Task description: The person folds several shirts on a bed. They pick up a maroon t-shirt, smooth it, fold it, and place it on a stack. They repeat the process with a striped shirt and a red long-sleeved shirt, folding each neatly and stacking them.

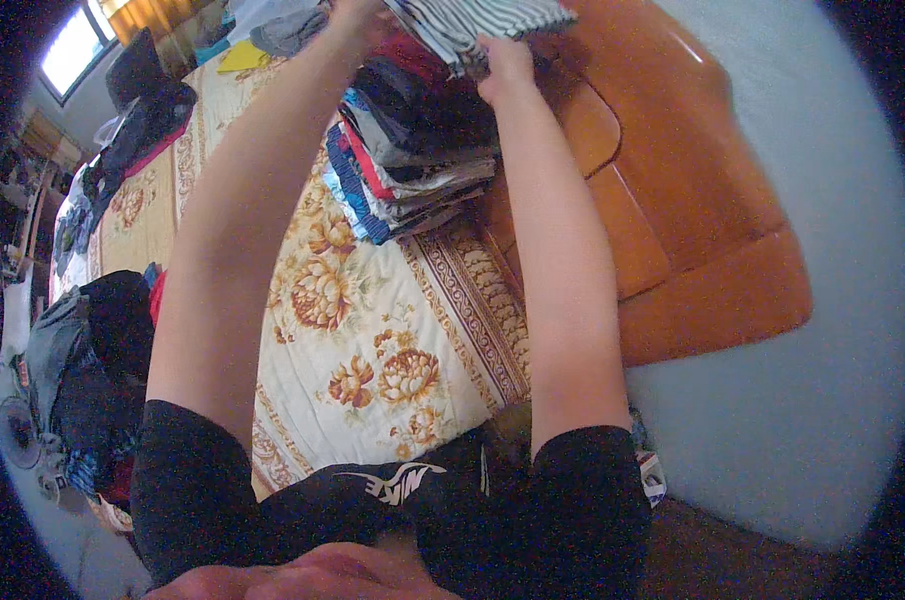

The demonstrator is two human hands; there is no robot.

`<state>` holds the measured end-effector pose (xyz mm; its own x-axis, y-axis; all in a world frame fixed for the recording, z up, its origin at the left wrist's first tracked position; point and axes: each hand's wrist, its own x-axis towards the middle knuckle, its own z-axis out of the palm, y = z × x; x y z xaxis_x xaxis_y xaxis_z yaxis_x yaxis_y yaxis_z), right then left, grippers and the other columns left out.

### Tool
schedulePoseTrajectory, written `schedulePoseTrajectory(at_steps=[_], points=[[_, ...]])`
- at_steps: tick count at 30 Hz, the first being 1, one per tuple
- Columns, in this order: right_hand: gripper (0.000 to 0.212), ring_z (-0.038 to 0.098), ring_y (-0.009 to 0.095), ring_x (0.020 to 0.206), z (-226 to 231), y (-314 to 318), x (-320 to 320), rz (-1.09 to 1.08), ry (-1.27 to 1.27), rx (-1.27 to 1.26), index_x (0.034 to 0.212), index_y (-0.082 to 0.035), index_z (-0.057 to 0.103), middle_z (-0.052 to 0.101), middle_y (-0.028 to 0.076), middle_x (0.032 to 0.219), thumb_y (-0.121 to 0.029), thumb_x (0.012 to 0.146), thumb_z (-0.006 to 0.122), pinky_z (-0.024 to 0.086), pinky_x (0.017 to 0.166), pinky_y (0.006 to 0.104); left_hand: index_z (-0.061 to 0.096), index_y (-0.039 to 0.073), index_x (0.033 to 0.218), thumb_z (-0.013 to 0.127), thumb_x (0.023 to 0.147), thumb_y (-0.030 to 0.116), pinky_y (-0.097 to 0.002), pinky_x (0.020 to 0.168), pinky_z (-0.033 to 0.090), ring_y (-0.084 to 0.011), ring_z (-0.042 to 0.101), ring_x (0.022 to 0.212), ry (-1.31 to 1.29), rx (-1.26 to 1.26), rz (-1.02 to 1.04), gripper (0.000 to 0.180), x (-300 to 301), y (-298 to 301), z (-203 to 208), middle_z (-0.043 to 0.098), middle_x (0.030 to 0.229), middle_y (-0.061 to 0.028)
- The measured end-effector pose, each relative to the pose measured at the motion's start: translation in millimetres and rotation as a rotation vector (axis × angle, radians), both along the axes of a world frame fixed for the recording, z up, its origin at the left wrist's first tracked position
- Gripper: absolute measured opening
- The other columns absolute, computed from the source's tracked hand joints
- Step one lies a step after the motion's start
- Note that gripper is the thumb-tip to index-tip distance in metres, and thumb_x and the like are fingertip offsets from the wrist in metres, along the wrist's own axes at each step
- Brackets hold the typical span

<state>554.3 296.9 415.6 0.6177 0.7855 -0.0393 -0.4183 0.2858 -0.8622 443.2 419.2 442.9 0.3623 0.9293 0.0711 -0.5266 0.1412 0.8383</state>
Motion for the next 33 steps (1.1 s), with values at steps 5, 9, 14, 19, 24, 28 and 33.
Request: schedulePoseTrajectory(at_steps=[5,9,14,19,24,28,33], points=[[0.027,0.053,0.027,0.092,-56.7,31.1,17.2,-0.166,-0.084,-0.08,0.108,0.003,0.049,0.051,0.013,0.11,-0.004,0.082,0.046,0.042,0.079,0.051,0.023,0.013,0.132,0.065,0.074,0.009,-0.0263,0.053,0.046,-0.0178,0.053,0.075,0.047,0.147,-0.016,0.072,23.9,16.2,-71.3,0.048,0.093,-0.0077],[0.031,0.054,0.02,0.08,-66.1,41.7,14.3,-0.249,-0.168,-0.157,0.104,0.001,0.053,0.057,0.009,0.098,-0.006,0.074,0.06,0.043,0.072,0.0377,0.035,0.009,0.12,0.058,0.078,0.006,-0.0243,0.05,0.044,-0.015,0.051,0.064,-0.065,0.044,-0.033,0.048,-4.0,-10.9,-66.7,0.048,0.08,-0.0048],[0.045,0.052,0.023,0.095,-67.0,39.2,17.0,-0.288,-0.105,0.028,0.112,0.003,0.045,0.053,0.012,0.108,-0.012,0.074,0.063,0.045,0.078,0.0412,0.038,0.002,0.115,0.055,0.08,0.007,-0.0327,0.059,0.048,-0.0196,0.058,0.074,-0.006,0.083,0.127,0.039,-90.5,-81.4,-91.2,0.058,0.088,-0.0105],[0.046,0.05,0.028,0.102,-38.8,-3.3,-4.3,-0.302,-0.139,-0.049,0.124,0.003,0.036,0.05,0.018,0.111,-0.003,0.081,0.052,0.051,0.075,0.0415,0.042,0.004,0.118,0.054,0.085,0.013,-0.0237,0.061,0.042,-0.0102,0.053,0.071,0.575,-0.044,0.143,0.037,-237.7,-211.0,-247.1,0.059,0.087,-0.0054],[0.053,0.05,0.026,0.098,-90.2,-60.2,-83.9,-0.433,-0.156,0.022,0.128,0.0,0.029,0.046,0.017,0.112,-0.007,0.082,0.053,0.049,0.073,0.0386,0.047,0.008,0.114,0.051,0.085,0.015,-0.0241,0.062,0.044,-0.0126,0.055,0.074,0.856,-0.493,0.24,0.03,-403.9,-366.5,-353.8,0.059,0.085,-0.0074],[0.027,0.051,0.021,0.092,-271.9,-155.3,-192.5,-0.242,-0.569,-0.324,0.108,-0.001,0.045,0.053,0.011,0.099,-0.013,0.085,0.052,0.042,0.079,0.0316,0.049,0.005,0.108,0.051,0.084,0.01,-0.0245,0.056,0.045,-0.0124,0.055,0.065,0.958,-0.544,0.391,0.025,-487.6,-400.0,-352.7,0.058,0.077,-0.007],[0.055,0.019,0.034,0.129,-395.8,-261.4,-348.4,0.276,-1.451,-0.617,0.131,-0.004,0.031,0.023,0.018,0.139,-0.021,0.083,0.053,0.016,0.102,0.0527,0.056,0.001,0.094,0.054,0.081,0.009,-0.0313,0.058,0.044,-0.0182,0.054,0.062,1.084,-0.256,0.662,0.015,-578.4,-337.9,-378.1,0.057,0.072,-0.0095]])
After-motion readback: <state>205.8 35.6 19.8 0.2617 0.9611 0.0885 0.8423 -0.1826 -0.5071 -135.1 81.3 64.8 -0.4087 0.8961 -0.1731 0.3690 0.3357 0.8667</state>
